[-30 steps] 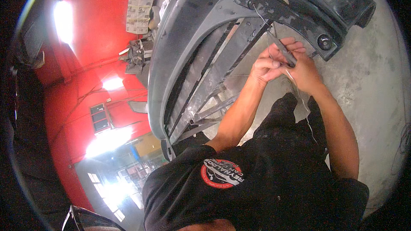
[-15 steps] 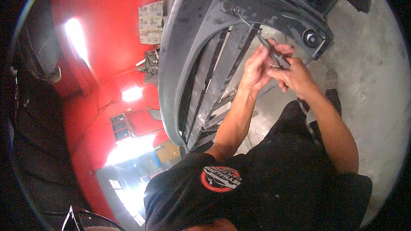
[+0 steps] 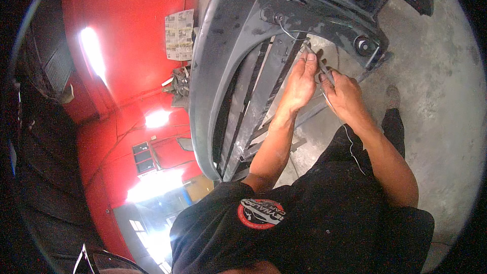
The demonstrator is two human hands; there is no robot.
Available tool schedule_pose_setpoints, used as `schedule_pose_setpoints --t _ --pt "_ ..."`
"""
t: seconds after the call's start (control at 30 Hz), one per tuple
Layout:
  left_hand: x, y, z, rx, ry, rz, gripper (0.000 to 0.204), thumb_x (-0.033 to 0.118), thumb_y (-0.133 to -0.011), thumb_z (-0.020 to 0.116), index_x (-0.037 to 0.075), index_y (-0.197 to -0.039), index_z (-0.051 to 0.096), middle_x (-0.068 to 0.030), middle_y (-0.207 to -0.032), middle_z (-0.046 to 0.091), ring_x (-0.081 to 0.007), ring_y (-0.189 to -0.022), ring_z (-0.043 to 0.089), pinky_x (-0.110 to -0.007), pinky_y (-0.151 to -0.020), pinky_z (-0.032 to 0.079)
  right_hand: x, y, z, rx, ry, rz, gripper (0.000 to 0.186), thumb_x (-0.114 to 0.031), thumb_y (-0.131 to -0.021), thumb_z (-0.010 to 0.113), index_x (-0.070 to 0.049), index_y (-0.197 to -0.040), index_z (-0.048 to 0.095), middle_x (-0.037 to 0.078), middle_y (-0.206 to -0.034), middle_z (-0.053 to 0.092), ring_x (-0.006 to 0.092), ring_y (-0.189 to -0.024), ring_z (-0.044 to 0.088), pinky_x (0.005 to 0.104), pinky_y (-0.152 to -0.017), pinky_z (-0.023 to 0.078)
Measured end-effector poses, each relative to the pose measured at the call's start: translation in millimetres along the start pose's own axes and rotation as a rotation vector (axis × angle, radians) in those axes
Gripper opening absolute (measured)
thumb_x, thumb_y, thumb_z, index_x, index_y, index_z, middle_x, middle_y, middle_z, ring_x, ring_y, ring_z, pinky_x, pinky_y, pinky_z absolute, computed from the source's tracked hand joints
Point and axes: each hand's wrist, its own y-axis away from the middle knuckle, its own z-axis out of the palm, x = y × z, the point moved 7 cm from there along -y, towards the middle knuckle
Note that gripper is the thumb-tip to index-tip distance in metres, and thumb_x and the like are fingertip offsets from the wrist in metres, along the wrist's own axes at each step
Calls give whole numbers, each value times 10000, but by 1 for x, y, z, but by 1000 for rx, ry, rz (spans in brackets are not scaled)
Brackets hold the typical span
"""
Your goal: The person secures a plastic trim piece to the underside of an automotive bumper using wire, pulling the wire through mounting holes and twisting it with a pair of pliers.
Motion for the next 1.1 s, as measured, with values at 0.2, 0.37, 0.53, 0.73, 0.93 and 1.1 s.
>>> schedule_pose_setpoints --t 0.2,0.37,0.53,0.73,0.93,1.1 --pt "-4 -2 18 -99 388 -12 470 387 -965 302 5 -1218 407 -123 -1152 552 -187 -998 533 -317 -847 439 -8 -2 -9 9 26 -38 335 -301 -875 495 21 -939 561 265 -877 589 438 -852 554 470 -730 427" --pt "-3 -4 25 -122 540 94 506 412 -947 342 -4 -1231 383 -159 -1191 520 -238 -1057 524 -350 -879 437 -7 -8 -14 -6 150 -1 349 -310 -850 541 21 -959 565 259 -878 594 419 -852 566 450 -735 437" --pt "-11 -9 35 -560 1306 -30 620 524 -786 577 -7 -1089 477 -215 -1082 538 -349 -1066 496 -470 -946 392 -10 -12 -9 -99 -246 -141 475 -273 -733 710 45 -1024 510 143 -947 588 234 -874 577 336 -774 453" --pt "-8 -35 50 -799 1195 244 342 228 -631 687 16 -811 487 -141 -818 533 -331 -938 531 -529 -1001 292 11 -20 4 -206 -289 -67 553 -212 -672 758 22 -1057 438 99 -911 480 152 -686 469 285 -581 392" --pt "-4 -35 54 -674 654 346 328 296 -799 577 30 -634 478 -88 -619 514 -175 -558 499 -284 -537 385 -6 -20 -7 7 31 -665 698 -139 -638 746 -32 -1207 356 60 -739 507 113 -461 465 234 -383 367" --pt "-7 -27 43 -232 596 -245 482 393 -929 392 51 -594 452 -101 -645 594 -125 -424 462 -246 -349 348 16 -30 13 -368 -597 -13 662 -53 -603 683 -70 -1168 339 82 -694 524 150 -436 482 257 -360 376"
